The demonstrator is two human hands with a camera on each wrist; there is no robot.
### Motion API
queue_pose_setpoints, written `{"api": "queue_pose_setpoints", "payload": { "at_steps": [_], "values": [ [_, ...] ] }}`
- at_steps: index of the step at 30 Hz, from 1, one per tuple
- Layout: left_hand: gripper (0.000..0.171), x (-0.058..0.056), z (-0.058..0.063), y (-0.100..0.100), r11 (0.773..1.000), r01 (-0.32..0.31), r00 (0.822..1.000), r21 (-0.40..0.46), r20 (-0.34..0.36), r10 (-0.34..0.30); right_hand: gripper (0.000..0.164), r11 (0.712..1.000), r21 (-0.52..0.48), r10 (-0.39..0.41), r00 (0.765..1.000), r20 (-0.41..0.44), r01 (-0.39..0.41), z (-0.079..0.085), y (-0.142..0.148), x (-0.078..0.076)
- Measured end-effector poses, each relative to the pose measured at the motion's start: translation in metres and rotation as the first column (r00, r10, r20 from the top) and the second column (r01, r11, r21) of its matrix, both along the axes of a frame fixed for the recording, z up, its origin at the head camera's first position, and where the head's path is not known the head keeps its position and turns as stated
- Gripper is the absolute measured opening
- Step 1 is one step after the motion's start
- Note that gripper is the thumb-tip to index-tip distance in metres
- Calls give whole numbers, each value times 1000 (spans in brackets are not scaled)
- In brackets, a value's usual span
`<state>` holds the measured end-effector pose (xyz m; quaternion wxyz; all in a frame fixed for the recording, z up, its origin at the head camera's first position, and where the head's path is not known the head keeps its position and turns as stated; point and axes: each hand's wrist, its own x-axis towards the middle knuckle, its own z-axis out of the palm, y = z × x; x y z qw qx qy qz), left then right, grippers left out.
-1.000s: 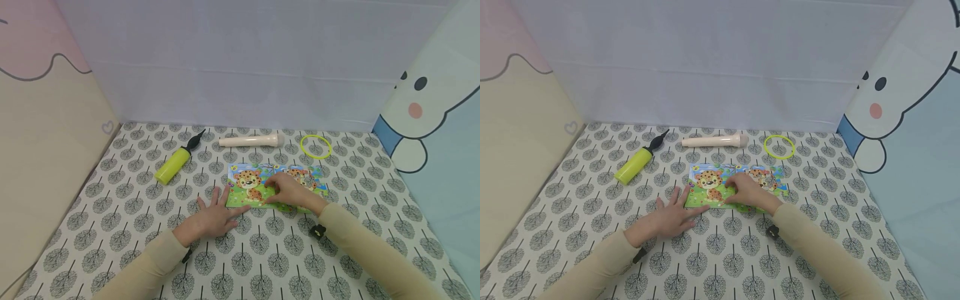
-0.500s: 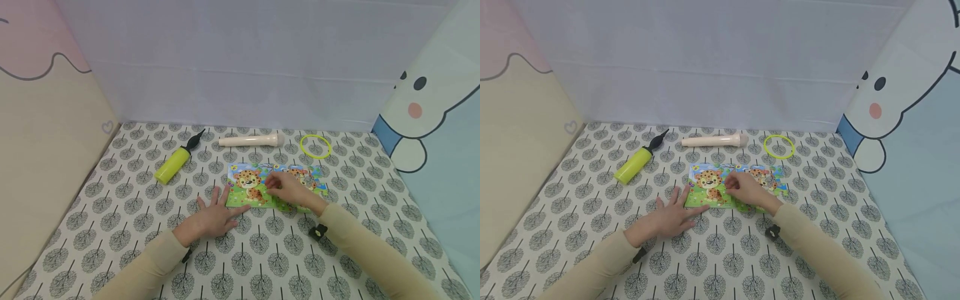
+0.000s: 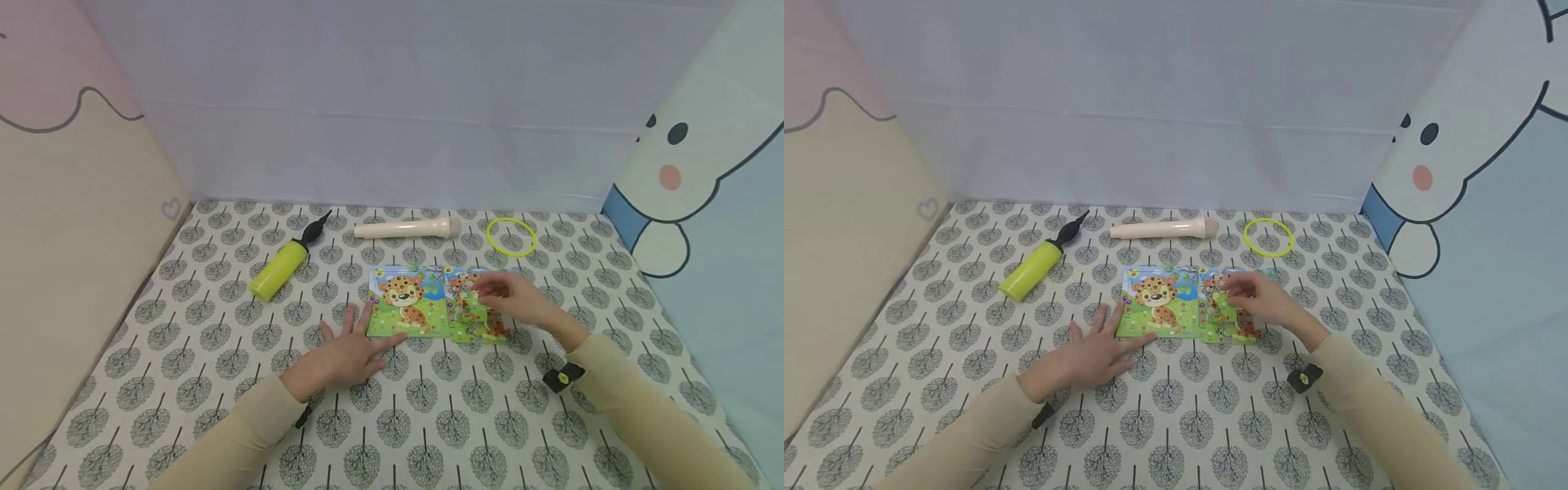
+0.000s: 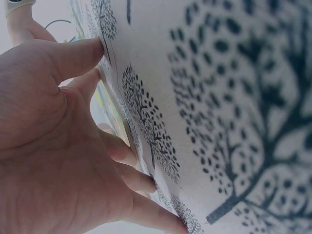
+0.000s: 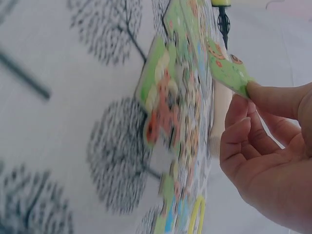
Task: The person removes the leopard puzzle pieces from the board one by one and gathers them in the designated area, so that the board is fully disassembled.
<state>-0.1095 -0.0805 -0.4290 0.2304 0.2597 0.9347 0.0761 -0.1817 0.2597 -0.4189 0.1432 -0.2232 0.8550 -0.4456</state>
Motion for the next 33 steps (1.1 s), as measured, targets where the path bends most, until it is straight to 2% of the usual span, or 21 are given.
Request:
{"api": "queue_pose_setpoints", "payload": {
  "at_steps": [6, 13, 18, 33],
  "values": [
    [54, 0, -2, 0, 1000, 6, 1000, -4, -11, -6, 30, 998, 30, -54, 998, 30, 53, 2, 34, 5],
    [54, 0, -3, 0, 1000, -4, 1000, 5, -4, 4, 37, 991, 78, -115, 985, 125, 106, 7, 61, 13],
    [55, 0, -2, 0, 1000, -2, 1000, 7, -6, 2, 34, 986, 104, -145, 977, 158, 129, 3, 77, 19],
    [54, 0, 0, 0, 1000, -10, 1000, 13, 9, 10, 30, 980, 143, -159, 976, 147, 138, -15, 91, 27]
  ]
}}
